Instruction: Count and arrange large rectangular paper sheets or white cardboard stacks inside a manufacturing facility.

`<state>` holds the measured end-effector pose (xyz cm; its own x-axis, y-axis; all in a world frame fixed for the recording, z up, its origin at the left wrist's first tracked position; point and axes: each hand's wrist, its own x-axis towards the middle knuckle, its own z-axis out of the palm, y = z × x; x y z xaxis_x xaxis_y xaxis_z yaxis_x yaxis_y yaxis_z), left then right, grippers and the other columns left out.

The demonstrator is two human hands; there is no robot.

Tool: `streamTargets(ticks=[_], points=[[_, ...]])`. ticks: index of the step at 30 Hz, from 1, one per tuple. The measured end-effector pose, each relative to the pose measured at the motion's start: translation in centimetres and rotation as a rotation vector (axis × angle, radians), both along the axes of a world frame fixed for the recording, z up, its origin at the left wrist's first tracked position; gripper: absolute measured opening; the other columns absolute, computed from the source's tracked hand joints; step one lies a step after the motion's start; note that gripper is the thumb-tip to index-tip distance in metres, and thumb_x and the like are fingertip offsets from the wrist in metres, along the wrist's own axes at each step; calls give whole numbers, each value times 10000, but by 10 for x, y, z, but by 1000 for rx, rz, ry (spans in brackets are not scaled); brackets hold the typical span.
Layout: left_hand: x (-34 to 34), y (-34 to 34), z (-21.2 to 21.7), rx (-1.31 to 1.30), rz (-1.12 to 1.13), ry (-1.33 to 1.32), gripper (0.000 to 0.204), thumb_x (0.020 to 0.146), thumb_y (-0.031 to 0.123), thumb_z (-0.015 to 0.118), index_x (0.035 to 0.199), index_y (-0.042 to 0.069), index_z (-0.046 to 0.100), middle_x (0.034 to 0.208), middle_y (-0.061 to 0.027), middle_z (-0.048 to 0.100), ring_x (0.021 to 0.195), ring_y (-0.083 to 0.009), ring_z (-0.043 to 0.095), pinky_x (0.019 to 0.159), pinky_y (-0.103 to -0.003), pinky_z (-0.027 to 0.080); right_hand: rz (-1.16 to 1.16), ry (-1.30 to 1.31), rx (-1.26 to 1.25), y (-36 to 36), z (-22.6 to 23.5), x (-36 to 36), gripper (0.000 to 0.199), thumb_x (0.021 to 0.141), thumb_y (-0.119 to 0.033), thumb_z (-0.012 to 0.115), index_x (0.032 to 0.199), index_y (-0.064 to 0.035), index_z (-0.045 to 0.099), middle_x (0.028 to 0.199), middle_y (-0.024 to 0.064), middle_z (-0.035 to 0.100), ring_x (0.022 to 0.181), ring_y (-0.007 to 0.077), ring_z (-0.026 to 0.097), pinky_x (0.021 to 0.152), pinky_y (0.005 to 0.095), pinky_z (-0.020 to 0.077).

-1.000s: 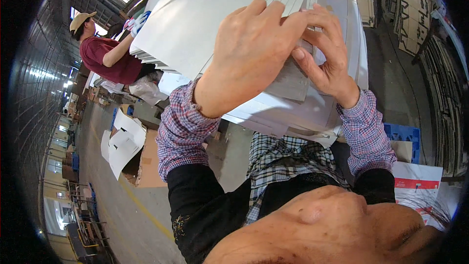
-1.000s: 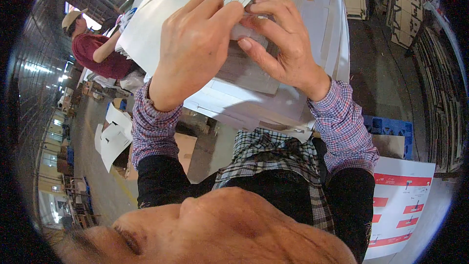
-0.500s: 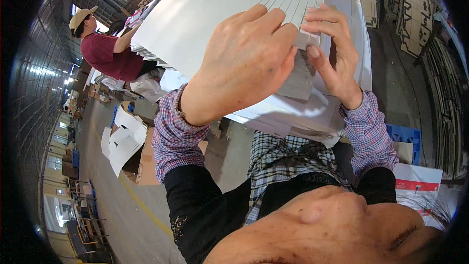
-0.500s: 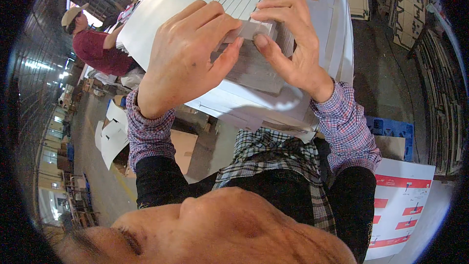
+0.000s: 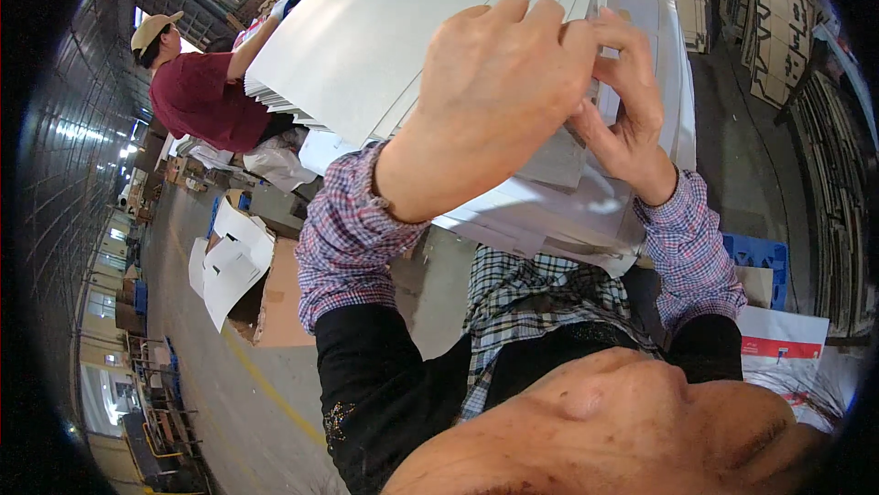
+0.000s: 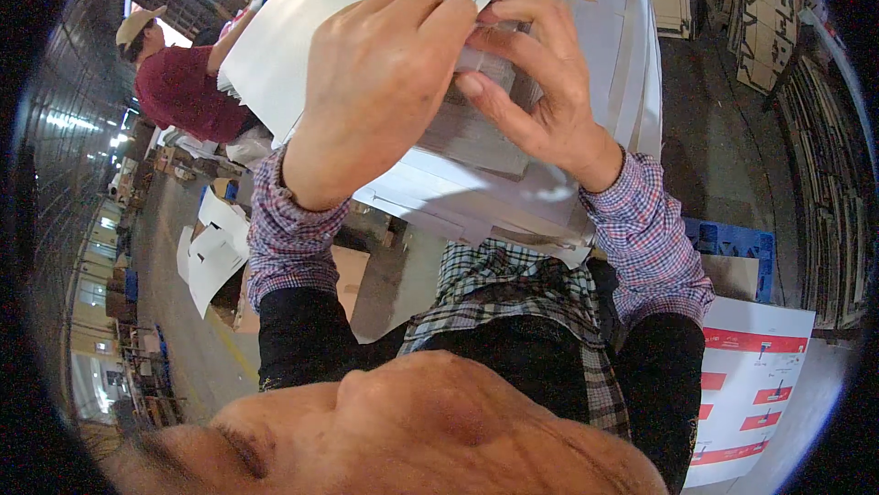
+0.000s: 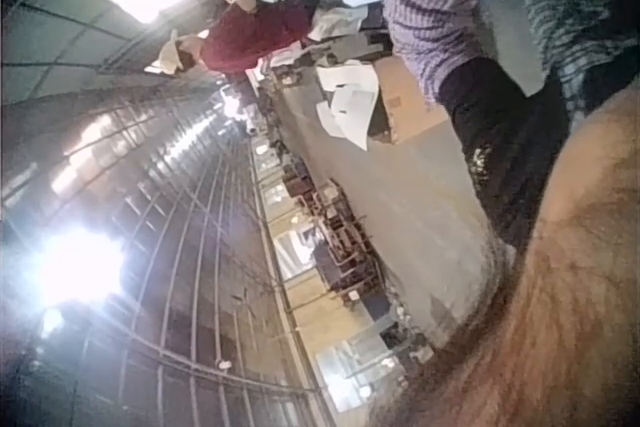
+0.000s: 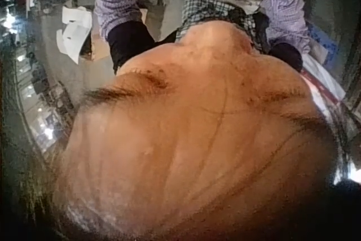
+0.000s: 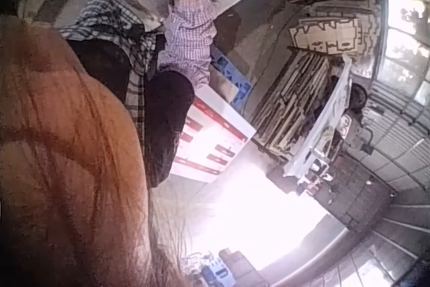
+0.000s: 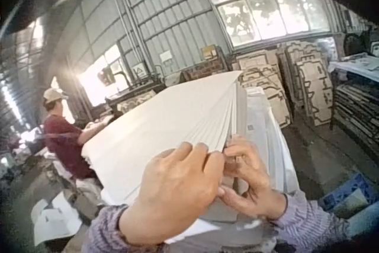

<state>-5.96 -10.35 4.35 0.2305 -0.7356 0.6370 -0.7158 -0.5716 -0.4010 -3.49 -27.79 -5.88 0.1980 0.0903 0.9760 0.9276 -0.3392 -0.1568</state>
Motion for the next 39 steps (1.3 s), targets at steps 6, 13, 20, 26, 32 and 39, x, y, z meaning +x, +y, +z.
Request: streamTargets(ticks=[6,13,20,26,32,39], points=[[5,0,-9,-20,-18,14,224,766,40,684,973,80,608,822,-69,565,777,-270,609,638,-400,501,-75,-36,-63,-2,2,1,278,830,-174,788,1038,6,749,1176,144,629,1140,338,593,1132,563,368],[0,14,-5,-26,-51,52,178,788,22,676,952,64,621,819,-74,575,766,-281,599,637,-408,496,-121,-52,-110,-4,3,2,254,846,-164,776,1039,-1,748,1179,142,639,1173,334,588,1122,553,382],[-11,23,4,78,8,140,171,814,57,734,954,39,637,826,-80,584,774,-287,601,645,-405,498,174,132,58,-9,-4,4,272,894,-125,705,1143,-19,678,1191,145,636,1221,318,571,1171,529,326],[-12,20,7,40,-78,194,166,805,87,758,920,38,650,820,-75,603,774,-287,621,655,-399,512,82,75,41,-4,-2,3,297,894,-151,713,1161,-30,667,1191,153,631,1213,329,563,1170,528,328],[-13,17,4,68,-39,124,152,803,62,742,932,42,664,806,-66,600,747,-274,619,635,-395,511,85,67,56,-2,-2,2,339,883,-158,732,1186,-25,656,1192,155,628,1191,337,564,1159,527,338],[-10,8,5,6,37,-31,150,809,42,712,889,55,585,765,-70,554,720,-267,605,602,-394,498,61,9,97,-1,-6,4,345,860,-138,745,1172,-10,672,1167,160,620,1150,342,568,1143,542,353]])
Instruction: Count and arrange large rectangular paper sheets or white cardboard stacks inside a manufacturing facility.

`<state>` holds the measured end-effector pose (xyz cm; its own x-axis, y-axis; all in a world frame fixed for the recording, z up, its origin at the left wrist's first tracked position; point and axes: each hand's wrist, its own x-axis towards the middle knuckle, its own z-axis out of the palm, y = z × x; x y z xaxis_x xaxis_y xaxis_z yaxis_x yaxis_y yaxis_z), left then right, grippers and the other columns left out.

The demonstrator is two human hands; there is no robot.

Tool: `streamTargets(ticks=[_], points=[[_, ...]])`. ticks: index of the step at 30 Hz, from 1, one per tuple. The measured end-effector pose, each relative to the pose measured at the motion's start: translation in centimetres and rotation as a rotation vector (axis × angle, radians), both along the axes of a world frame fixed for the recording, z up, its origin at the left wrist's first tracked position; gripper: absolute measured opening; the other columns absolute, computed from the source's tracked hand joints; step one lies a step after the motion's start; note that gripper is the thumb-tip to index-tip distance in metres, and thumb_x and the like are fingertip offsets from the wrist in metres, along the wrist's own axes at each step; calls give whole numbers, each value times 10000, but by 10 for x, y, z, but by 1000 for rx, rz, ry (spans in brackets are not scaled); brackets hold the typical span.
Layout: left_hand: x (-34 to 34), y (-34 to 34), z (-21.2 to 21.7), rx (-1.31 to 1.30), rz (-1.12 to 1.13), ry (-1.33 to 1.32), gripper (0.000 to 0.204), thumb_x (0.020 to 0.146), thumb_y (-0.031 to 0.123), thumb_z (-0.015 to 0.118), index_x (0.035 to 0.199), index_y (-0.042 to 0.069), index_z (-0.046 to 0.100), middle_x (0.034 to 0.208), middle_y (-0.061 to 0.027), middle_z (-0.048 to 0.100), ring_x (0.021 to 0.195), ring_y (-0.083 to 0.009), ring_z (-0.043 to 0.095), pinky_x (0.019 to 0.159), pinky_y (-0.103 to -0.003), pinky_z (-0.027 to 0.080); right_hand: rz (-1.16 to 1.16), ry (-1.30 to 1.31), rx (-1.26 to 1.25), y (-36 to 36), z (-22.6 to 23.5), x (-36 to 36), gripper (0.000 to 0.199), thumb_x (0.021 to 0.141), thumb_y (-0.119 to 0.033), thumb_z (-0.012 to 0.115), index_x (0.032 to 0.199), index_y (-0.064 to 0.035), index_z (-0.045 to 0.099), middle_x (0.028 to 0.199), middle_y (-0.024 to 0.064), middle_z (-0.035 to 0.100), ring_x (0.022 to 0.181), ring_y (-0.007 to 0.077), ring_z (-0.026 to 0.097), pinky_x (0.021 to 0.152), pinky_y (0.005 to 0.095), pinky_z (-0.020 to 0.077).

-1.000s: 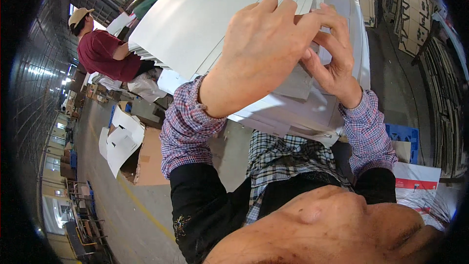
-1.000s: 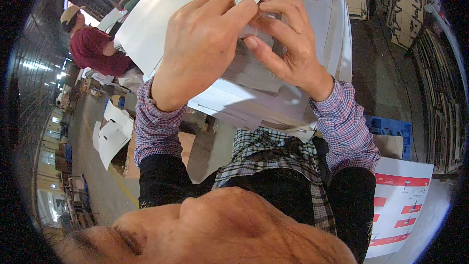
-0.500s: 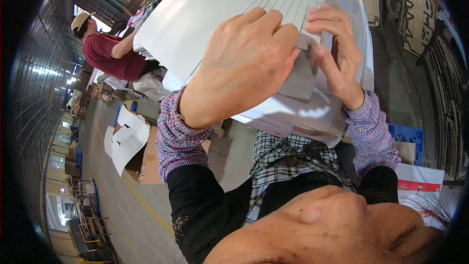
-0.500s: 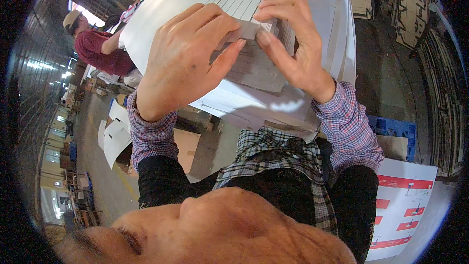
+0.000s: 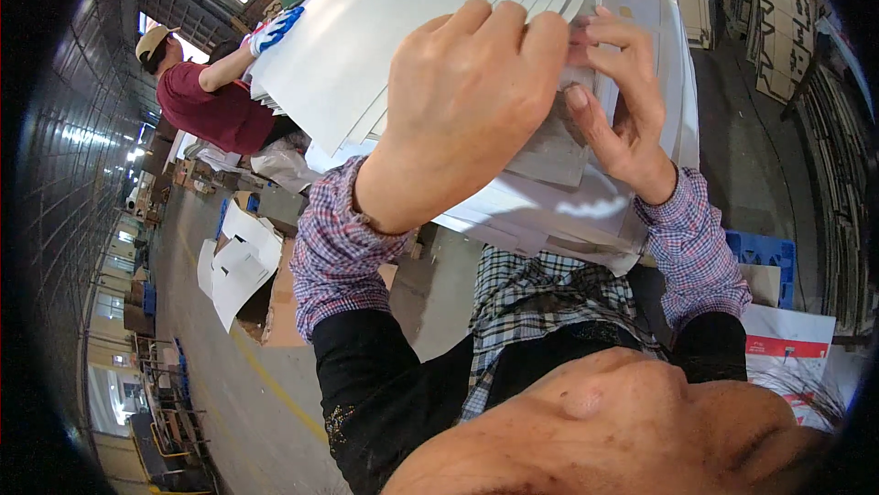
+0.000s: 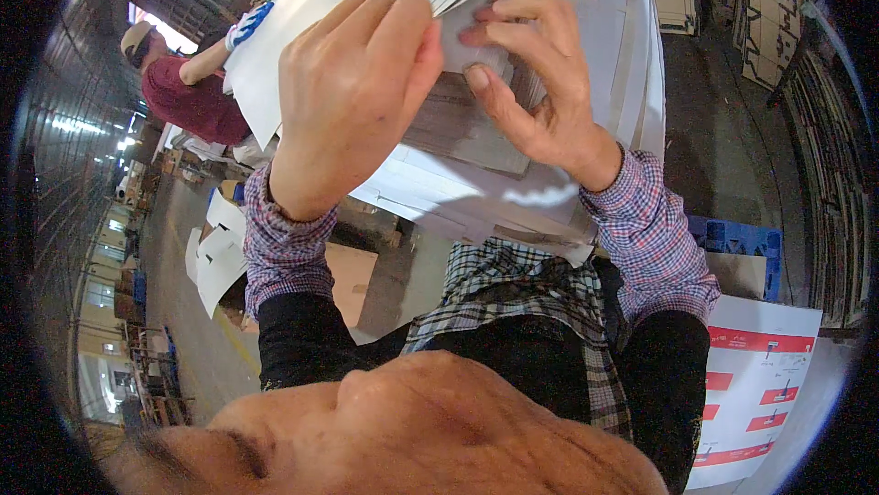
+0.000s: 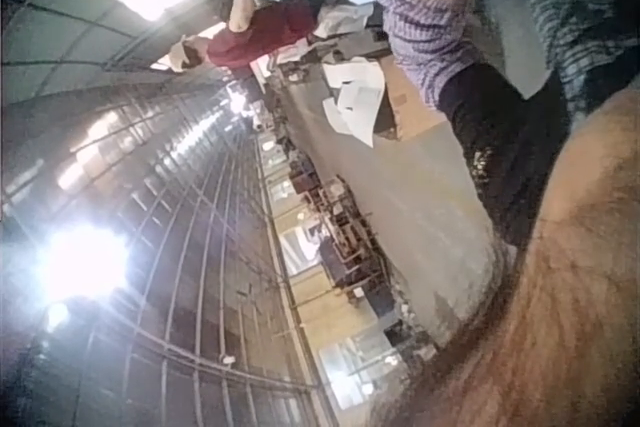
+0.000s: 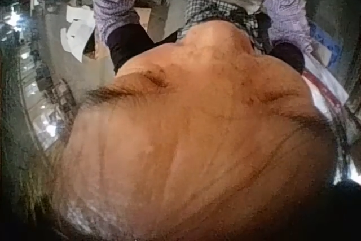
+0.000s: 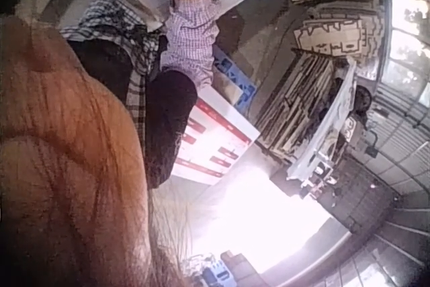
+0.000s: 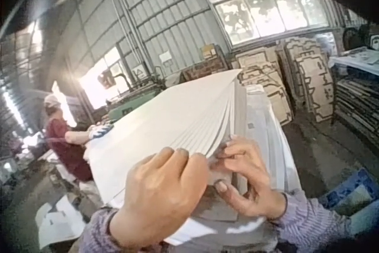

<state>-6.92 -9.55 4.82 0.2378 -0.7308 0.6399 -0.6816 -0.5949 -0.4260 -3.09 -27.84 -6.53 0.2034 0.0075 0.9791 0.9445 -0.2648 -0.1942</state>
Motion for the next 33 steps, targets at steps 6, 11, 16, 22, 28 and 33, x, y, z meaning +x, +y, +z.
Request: streamTargets(ticks=[6,11,16,22,28,33], points=[[11,-15,-6,-19,-26,-27,246,715,63,718,920,67,581,779,-62,548,748,-265,609,624,-392,501,-78,-23,-106,1,8,-3,279,824,-166,796,1039,4,745,1179,148,618,1141,344,573,1124,547,360],[14,-15,-10,-20,-25,22,252,709,47,699,933,69,586,790,-63,558,766,-269,609,653,-397,503,-154,-97,-157,-3,8,1,287,817,-181,804,1025,9,747,1170,136,624,1128,333,587,1082,534,398],[14,-10,-10,-21,-62,19,199,742,37,684,913,68,585,788,-66,557,743,-266,595,633,-386,491,-185,-86,-195,-5,10,-2,293,818,-196,814,1024,2,747,1153,132,631,1140,338,591,1068,530,415],[8,7,-12,91,-17,-9,195,744,130,706,876,68,577,768,-53,553,756,-227,580,643,-342,482,-193,-86,-213,-4,9,0,318,813,-216,831,1050,-25,739,1165,128,649,1161,337,594,1083,532,416],[-4,13,-4,109,0,127,123,826,57,716,916,47,631,811,-67,587,759,-269,601,646,-381,491,-83,-8,-141,-8,6,0,260,910,-206,735,1099,-29,713,1179,144,647,1173,333,583,1091,500,415],[-5,12,0,87,-51,193,144,835,71,733,952,39,655,836,-75,621,771,-282,623,657,-393,506,26,73,12,-12,1,3,243,994,-193,604,1129,-7,682,1174,164,636,1169,307,573,1069,424,419]])
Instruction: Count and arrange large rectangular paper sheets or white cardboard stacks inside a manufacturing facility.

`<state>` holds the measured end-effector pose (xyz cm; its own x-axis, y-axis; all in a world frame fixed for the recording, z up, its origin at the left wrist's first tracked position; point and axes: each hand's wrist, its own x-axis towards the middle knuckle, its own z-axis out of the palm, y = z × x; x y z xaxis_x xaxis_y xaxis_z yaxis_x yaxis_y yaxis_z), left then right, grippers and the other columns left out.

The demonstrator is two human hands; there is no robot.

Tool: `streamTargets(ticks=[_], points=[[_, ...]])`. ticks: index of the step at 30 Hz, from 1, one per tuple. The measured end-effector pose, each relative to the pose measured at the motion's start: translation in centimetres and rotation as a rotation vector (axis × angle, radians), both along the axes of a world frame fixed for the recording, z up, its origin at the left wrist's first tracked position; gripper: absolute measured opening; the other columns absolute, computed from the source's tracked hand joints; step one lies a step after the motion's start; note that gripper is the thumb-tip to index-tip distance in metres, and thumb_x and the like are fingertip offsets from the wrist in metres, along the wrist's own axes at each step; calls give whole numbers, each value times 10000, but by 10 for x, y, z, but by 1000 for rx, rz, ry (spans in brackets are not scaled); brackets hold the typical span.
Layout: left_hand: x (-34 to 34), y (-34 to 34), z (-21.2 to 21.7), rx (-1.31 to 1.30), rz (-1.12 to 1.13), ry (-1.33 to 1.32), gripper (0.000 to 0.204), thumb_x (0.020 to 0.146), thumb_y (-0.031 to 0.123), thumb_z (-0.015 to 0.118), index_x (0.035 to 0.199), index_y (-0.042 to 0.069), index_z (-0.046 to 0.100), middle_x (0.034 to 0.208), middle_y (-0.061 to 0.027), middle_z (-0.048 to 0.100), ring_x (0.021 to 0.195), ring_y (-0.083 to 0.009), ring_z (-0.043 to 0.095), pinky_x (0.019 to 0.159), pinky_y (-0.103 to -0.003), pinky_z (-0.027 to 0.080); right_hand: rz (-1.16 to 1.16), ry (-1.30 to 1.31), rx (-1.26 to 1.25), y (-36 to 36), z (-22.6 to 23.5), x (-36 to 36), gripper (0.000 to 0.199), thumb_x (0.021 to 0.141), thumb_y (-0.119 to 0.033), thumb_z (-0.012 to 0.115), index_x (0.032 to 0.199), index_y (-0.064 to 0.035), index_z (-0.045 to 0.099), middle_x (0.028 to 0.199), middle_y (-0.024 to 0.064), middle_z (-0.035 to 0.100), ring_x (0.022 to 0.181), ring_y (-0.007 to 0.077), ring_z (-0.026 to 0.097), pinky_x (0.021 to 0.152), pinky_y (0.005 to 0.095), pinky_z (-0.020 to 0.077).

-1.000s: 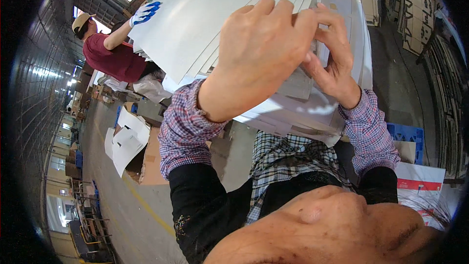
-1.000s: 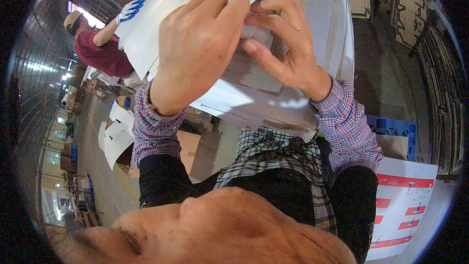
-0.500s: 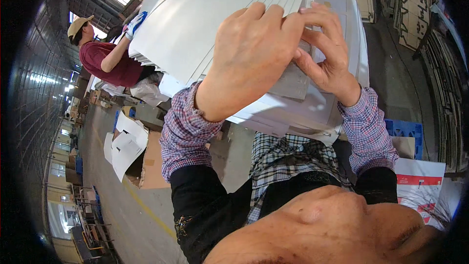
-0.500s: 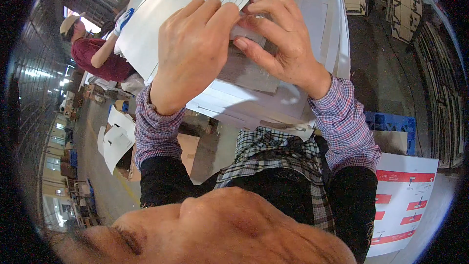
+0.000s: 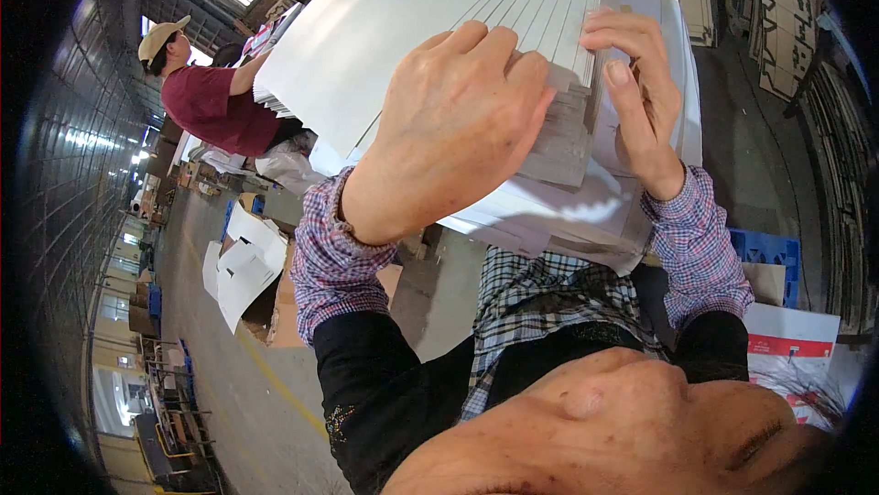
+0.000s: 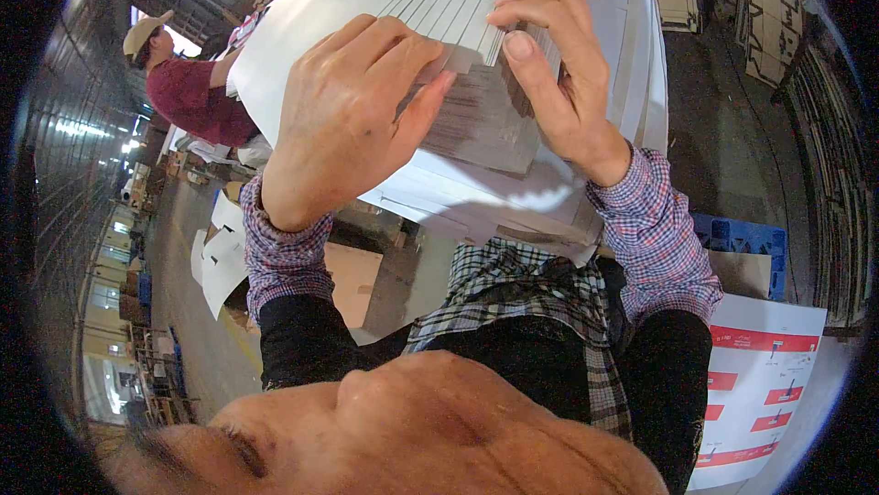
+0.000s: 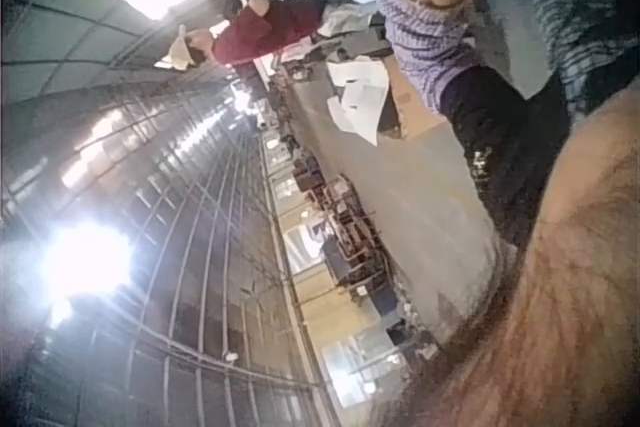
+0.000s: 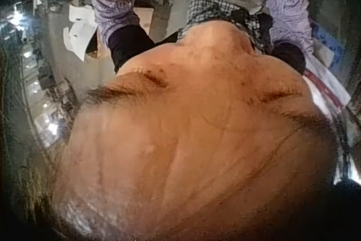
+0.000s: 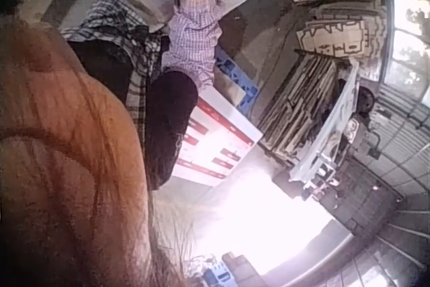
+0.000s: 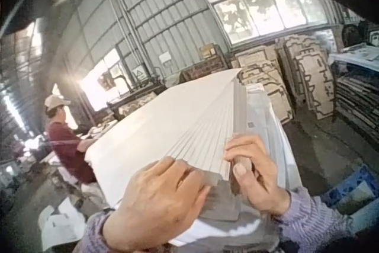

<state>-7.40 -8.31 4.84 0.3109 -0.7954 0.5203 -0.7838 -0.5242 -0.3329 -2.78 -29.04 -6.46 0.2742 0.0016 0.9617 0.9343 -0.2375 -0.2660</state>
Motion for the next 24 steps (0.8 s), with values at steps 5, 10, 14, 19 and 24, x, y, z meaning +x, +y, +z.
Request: streamTargets(ticks=[5,10,14,19,24], points=[[3,0,3,-24,4,-45,105,843,54,714,908,45,632,791,-84,616,725,-296,630,631,-405,507,-77,-9,57,6,2,-5,262,989,-183,613,1170,3,650,1154,166,633,1116,294,582,1004,378,445],[10,-11,2,-68,114,-184,129,846,46,688,838,54,560,739,-74,564,704,-286,623,600,-398,505,-141,-73,-31,8,5,-7,273,911,-151,706,1131,8,674,1153,168,633,1123,319,588,1002,418,452],[13,-25,-4,-85,61,-170,146,797,49,693,884,66,577,762,-68,553,733,-275,617,609,-396,505,-233,-144,-175,12,5,-4,314,843,-170,788,1088,6,703,1174,161,629,1136,357,581,1007,476,450],[18,-27,-18,-113,70,-218,226,731,63,691,936,74,595,813,-69,561,779,-264,601,656,-387,503,-253,-152,-172,11,0,-1,328,840,-197,790,1085,5,706,1189,155,625,1138,364,576,1006,487,450],[14,-17,-19,-74,78,-205,217,741,55,683,937,56,588,798,-72,544,761,-263,589,655,-388,497,-277,-164,-199,11,3,-1,325,847,-201,783,1085,6,703,1183,158,623,1145,364,573,1007,485,448]])
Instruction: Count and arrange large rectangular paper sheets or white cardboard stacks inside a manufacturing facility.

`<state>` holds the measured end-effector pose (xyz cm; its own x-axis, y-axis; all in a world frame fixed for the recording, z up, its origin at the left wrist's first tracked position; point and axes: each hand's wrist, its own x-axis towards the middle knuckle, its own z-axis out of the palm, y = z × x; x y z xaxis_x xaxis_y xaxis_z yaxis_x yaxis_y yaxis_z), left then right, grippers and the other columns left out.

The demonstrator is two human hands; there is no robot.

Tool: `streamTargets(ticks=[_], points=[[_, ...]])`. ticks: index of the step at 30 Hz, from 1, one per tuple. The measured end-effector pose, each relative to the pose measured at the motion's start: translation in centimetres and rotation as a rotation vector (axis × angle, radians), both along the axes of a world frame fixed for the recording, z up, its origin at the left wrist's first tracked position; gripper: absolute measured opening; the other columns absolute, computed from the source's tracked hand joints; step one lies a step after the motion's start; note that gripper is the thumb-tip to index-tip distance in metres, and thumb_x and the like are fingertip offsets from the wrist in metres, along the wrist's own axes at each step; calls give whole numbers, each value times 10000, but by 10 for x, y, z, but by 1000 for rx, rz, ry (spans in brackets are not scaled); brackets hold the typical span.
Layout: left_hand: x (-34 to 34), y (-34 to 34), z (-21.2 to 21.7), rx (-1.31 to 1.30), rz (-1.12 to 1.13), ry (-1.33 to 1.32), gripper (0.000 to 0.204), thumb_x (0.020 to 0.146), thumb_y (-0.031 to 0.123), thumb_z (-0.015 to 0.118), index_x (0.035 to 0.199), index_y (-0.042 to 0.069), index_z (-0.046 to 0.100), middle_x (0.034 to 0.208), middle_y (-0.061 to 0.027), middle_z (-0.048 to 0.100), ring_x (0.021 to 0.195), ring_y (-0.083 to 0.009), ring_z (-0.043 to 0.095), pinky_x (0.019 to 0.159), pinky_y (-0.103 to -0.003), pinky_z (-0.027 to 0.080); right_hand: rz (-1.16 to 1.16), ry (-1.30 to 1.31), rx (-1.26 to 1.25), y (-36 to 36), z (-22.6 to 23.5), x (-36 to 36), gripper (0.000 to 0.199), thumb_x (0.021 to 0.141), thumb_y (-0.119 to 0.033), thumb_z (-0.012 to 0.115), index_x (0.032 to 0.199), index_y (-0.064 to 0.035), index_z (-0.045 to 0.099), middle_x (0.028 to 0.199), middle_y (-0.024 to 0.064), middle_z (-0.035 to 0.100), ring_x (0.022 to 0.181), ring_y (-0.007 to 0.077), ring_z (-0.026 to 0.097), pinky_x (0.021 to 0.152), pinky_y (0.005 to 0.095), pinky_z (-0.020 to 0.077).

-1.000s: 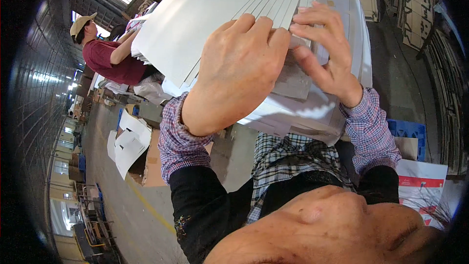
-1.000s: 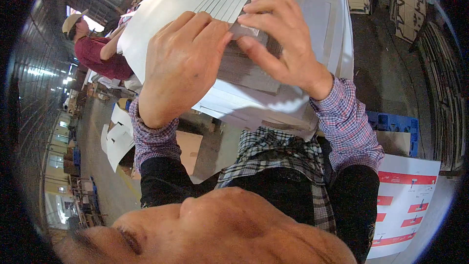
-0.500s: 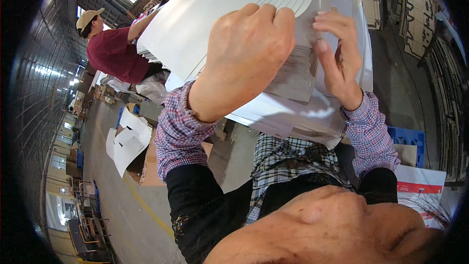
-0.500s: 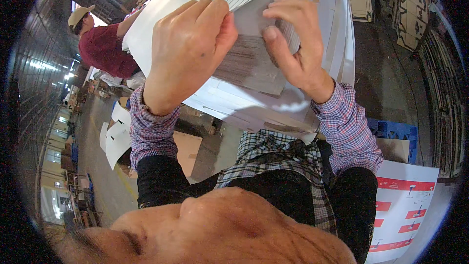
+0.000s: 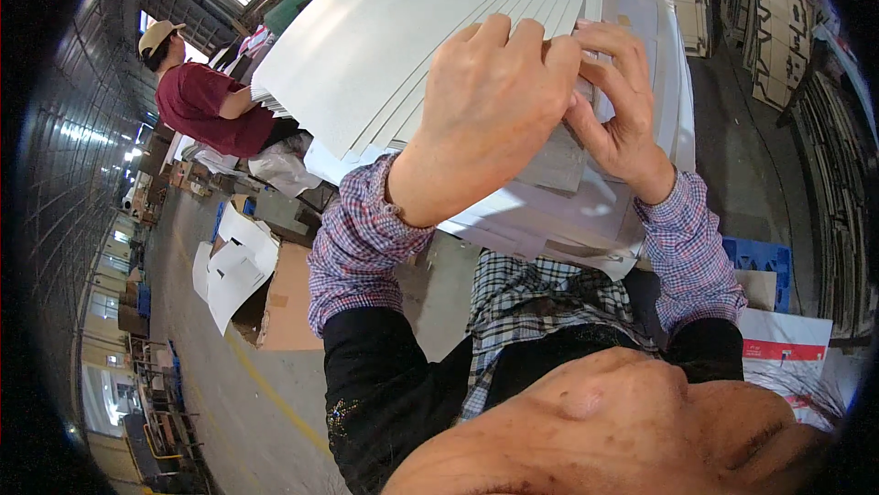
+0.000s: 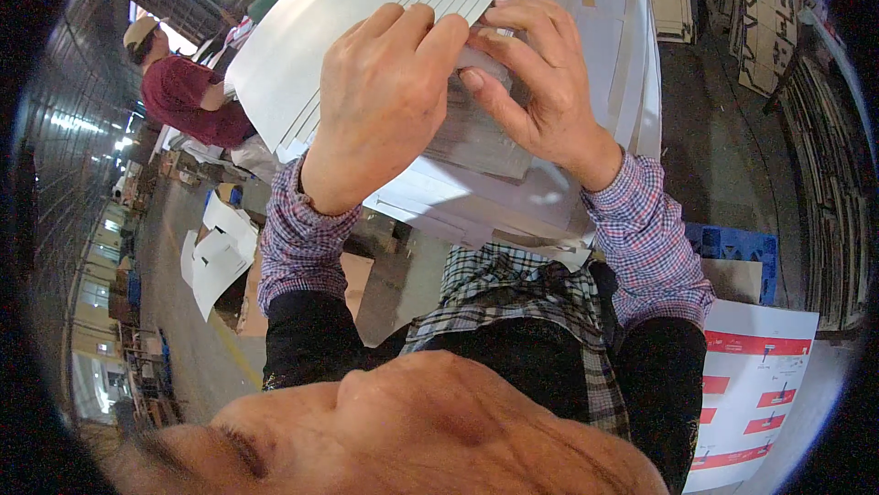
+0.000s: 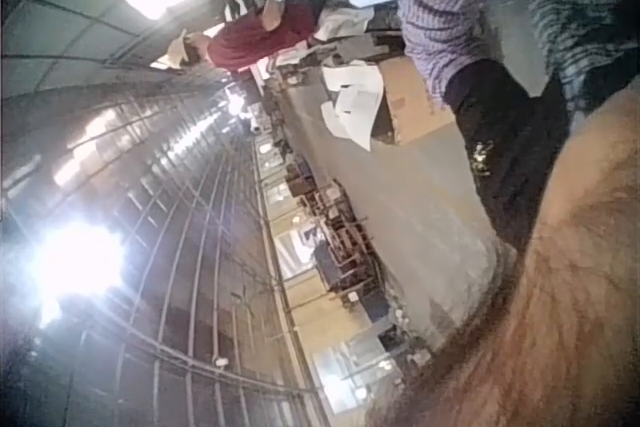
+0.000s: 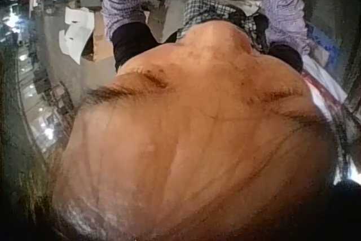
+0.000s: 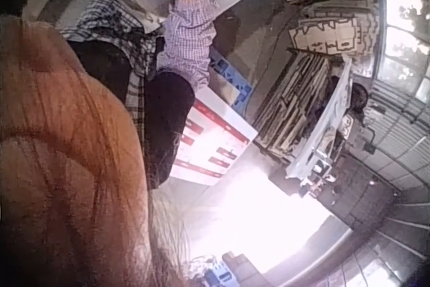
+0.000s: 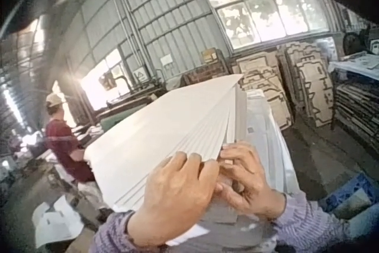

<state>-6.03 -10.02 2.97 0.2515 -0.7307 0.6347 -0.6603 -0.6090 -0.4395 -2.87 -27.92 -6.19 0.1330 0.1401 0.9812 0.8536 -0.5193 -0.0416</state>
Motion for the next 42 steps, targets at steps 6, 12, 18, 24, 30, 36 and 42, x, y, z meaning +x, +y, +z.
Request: streamTargets(ticks=[6,12,18,24,30,36,42], points=[[-8,9,-12,-89,-191,22,188,743,-5,697,922,16,641,859,-92,611,772,-280,612,656,-373,493,179,111,108,-9,3,-2,193,910,-149,686,1025,4,713,1181,155,640,1139,333,588,985,444,457],[-45,29,-90,-371,-522,251,225,697,-64,765,902,-4,693,940,-130,686,803,-308,660,682,-403,513,113,338,540,-57,-5,59,303,1048,-204,515,997,20,712,971,94,705,981,178,635,887,315,474],[-52,37,-181,-494,-272,594,310,752,2,759,1057,27,709,1142,-169,660,1051,-371,621,887,-442,502,85,681,709,-116,-33,172,340,1014,-249,583,948,55,720,824,103,707,745,144,633,689,302,485],[-57,25,-228,-567,-182,593,348,856,145,712,1188,40,701,1264,-208,605,1209,-403,556,1047,-500,436,-368,828,670,-123,-108,215,376,981,-280,569,927,61,720,742,192,698,692,257,686,633,406,500],[-52,14,-245,-675,-209,448,324,881,171,639,1158,35,736,1266,-205,645,1238,-392,582,1094,-520,428,-399,868,445,-123,-112,215,357,980,-325,602,1034,1,737,953,222,744,897,394,713,781,457,526],[-57,17,-252,-668,-172,429,336,897,171,580,1153,29,745,1261,-208,654,1218,-388,596,1091,-520,427,-435,887,316,-111,-110,202,334,958,-325,623,1071,-35,744,1001,227,744,942,400,715,818,469,537],[-48,17,-259,-696,-174,415,324,910,156,568,1148,23,744,1224,-212,667,1194,-404,603,1072,-534,432,-422,1027,334,-105,-91,195,337,961,-283,564,994,12,722,946,246,731,942,421,711,837,505,535]])
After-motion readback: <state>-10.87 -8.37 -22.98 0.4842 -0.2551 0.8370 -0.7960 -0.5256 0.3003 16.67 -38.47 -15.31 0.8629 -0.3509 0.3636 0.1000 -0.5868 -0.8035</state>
